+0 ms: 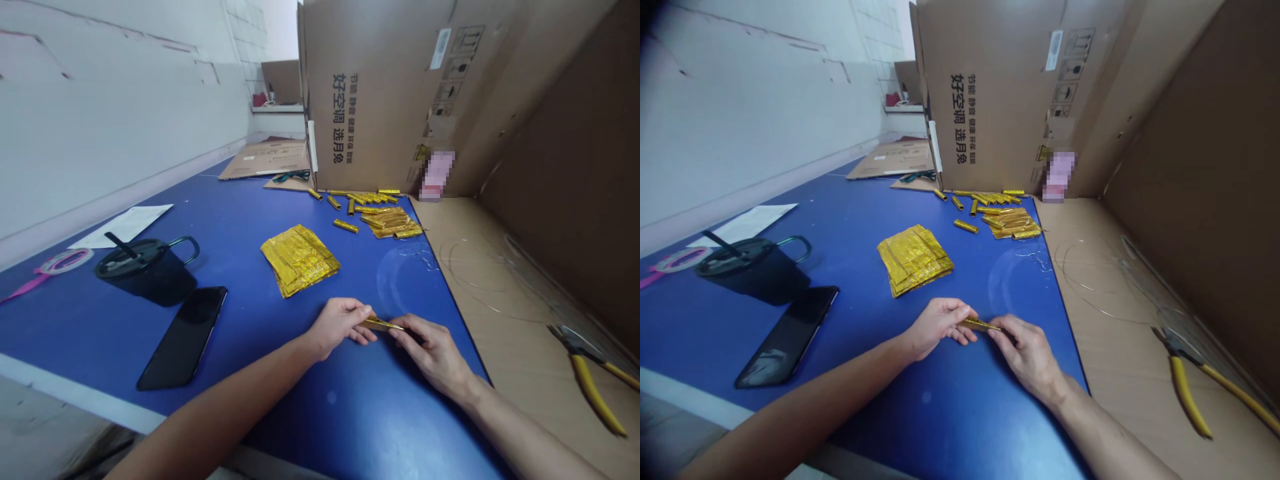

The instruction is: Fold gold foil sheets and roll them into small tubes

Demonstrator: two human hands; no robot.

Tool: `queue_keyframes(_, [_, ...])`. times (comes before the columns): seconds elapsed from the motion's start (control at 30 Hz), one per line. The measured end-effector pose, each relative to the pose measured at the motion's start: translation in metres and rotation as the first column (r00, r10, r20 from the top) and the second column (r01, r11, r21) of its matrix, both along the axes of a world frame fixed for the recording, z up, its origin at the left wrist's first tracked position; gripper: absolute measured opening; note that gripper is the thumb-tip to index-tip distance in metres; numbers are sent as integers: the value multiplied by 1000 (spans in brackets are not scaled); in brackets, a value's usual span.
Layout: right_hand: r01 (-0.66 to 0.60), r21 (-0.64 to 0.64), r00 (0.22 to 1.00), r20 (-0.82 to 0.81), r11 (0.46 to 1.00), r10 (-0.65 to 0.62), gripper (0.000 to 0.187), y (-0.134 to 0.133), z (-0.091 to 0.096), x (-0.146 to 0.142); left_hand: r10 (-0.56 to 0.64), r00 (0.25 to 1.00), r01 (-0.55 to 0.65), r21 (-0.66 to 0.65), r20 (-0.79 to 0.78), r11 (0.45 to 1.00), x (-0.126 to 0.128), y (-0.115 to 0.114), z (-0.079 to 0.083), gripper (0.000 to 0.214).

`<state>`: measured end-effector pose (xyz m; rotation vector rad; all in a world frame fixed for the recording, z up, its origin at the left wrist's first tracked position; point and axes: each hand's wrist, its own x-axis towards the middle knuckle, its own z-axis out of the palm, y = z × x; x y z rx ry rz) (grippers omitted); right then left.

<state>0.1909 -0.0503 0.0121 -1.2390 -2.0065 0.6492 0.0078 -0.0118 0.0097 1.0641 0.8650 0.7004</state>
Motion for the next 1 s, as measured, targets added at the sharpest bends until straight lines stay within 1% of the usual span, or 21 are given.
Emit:
queue_keyframes(0.07, [-8,-47,1000,-24,999,7,20,0,0,1,-68,997,68,-12,-23,998,-6,3,-1,43])
queue_keyframes(0.17, [-51,-179,995,-95,983,34,21,0,2,1,-207,977,206,-30,-53,978,-16,7,1,42])
queue_keyframes(0.23, [-95,-266,986,-156,959,55,22,1,3,1,-305,950,303,-40,-68,952,-22,8,4,41])
queue_keyframes(0.3, [-133,-325,976,-206,936,68,22,1,5,0,-392,914,392,-23,-104,920,-25,8,7,37])
queue_keyframes(0.37, [-155,-360,968,-241,920,69,22,2,6,0,-433,885,443,21,-170,897,-25,7,8,31])
queue_keyframes(0.47, [-167,-386,961,-270,907,62,22,2,6,1,-406,881,433,69,-242,899,-23,4,9,22])
queue_keyframes(0.6, [-163,-419,953,-300,893,34,22,2,4,0,-344,898,382,99,-275,919,-20,0,10,14])
queue_keyframes(0.8, [-159,-457,918,-394,875,-39,23,3,5,-1,-276,900,345,164,-338,924,-16,-7,14,11])
queue_keyframes(0.9, [-140,-464,910,-409,875,-71,25,4,8,-2,-234,888,344,236,-396,909,-15,-11,15,13])
queue_keyframes(1.0, [-124,-475,907,-410,871,-95,25,5,9,-3,-183,867,360,331,-463,872,-15,-13,16,15])
